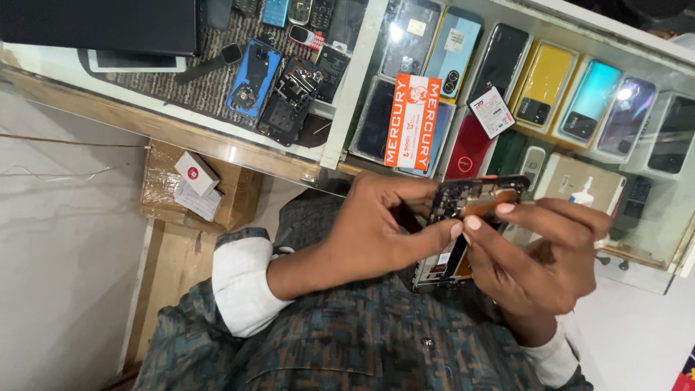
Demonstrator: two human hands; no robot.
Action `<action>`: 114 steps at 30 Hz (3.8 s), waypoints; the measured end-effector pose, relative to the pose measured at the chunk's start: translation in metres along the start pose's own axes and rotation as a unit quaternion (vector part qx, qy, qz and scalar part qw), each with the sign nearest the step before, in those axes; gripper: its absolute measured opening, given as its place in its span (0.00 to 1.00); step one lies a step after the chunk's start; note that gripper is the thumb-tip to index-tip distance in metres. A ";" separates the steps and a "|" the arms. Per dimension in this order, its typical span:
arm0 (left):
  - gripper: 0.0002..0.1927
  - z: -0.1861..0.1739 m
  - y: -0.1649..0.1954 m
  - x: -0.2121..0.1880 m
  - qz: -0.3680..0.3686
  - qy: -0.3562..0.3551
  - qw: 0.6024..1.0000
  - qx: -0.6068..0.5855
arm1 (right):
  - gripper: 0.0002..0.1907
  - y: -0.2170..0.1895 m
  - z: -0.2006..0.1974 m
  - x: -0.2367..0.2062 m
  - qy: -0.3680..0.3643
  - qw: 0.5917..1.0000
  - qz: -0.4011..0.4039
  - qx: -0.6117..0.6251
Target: The person opens a Mercury brand battery package, removes the battery, and places it into a disassembled smartphone chassis. They apply adhesive to the interior of the chassis, then reposition the battery and align the back cover. The person handles the battery, adhesive tube, and phone chassis throughout.
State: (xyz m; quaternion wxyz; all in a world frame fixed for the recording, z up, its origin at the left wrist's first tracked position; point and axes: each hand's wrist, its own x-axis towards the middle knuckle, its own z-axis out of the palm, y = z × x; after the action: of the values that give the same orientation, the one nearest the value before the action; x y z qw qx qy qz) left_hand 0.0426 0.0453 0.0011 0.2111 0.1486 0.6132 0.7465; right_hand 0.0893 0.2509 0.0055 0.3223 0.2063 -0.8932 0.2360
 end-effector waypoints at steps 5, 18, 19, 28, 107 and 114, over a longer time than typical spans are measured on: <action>0.08 0.003 0.003 -0.003 0.084 0.005 0.996 0.039 | 0.09 0.007 -0.006 -0.004 0.006 1.000 -0.024 -0.015; 0.17 0.010 0.001 0.000 0.160 0.002 0.975 0.156 | 0.36 0.000 -0.012 -0.016 0.039 0.831 0.335 0.443; 0.17 0.011 0.001 -0.001 0.157 -0.005 0.976 0.153 | 0.35 0.002 -0.014 -0.019 0.025 0.818 0.355 0.451; 0.18 0.008 0.007 0.000 0.197 -0.061 0.963 0.172 | 0.22 0.008 -0.020 -0.019 -0.016 0.814 0.338 0.471; 0.20 0.003 0.005 -0.015 0.224 -0.066 0.955 0.186 | 0.13 0.013 -0.002 -0.008 -0.018 0.877 0.167 0.450; 0.21 0.004 0.007 -0.013 0.206 -0.066 0.959 0.181 | 0.15 0.016 -0.005 -0.008 -0.025 0.871 0.177 0.457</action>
State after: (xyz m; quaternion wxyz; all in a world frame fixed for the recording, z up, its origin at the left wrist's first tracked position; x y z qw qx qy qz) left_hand 0.0550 0.0406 0.0096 0.0624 0.3562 0.6788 0.6391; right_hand 0.0889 0.2686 -0.0008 0.1220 0.1747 -0.7153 0.6656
